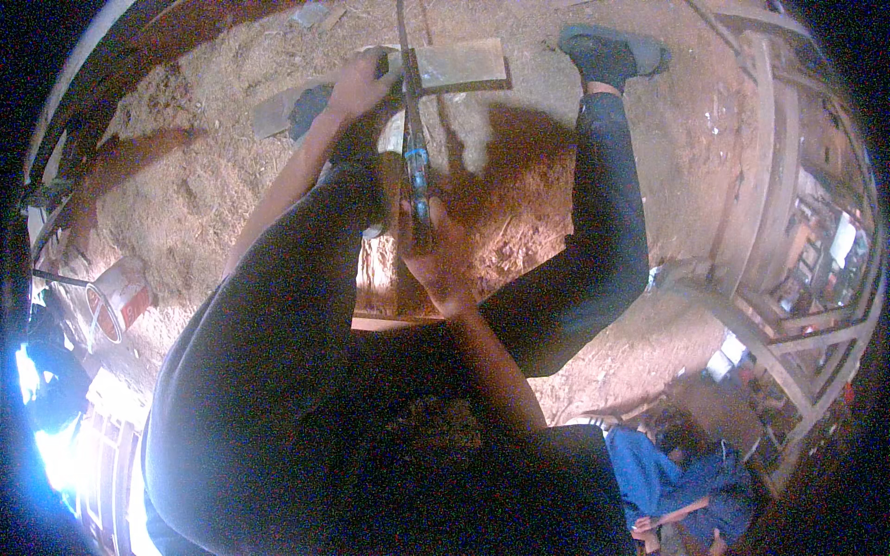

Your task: The person sits on the floor of a workshop and uses a hand saw to cut a small block of wood. They hold the wood steady with one hand and saw with the other, producing sawdust. The person then repositions the wood and continues sawing.

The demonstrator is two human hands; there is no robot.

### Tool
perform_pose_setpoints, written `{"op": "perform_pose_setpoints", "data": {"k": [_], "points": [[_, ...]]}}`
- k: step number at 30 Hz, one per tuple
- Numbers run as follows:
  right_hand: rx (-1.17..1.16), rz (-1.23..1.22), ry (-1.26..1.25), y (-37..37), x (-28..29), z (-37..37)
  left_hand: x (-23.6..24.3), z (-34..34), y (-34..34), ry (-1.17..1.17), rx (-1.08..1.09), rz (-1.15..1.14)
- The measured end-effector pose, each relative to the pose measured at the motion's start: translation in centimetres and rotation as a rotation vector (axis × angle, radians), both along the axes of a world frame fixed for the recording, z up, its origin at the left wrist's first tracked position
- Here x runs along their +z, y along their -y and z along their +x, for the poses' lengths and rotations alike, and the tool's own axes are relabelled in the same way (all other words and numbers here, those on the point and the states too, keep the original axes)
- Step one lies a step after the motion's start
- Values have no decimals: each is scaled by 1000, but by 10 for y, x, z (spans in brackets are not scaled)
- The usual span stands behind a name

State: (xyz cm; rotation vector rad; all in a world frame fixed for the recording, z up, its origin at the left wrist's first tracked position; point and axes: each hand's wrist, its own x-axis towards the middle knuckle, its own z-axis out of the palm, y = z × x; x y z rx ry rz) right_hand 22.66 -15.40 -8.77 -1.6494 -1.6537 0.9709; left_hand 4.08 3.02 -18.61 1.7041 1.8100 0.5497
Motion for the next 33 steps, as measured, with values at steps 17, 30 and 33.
{"op": "perform_pose_setpoints", "data": {"k": [17,30,33], "points": [[25,42,-63,0,0,0,-4,-1,6,84,48,81],[27,-52,-50,-1,7,-2,-8,1,5,92,55,109],[25,-38,-28,1,0,0,-12,0,5,89,47,157]]}}
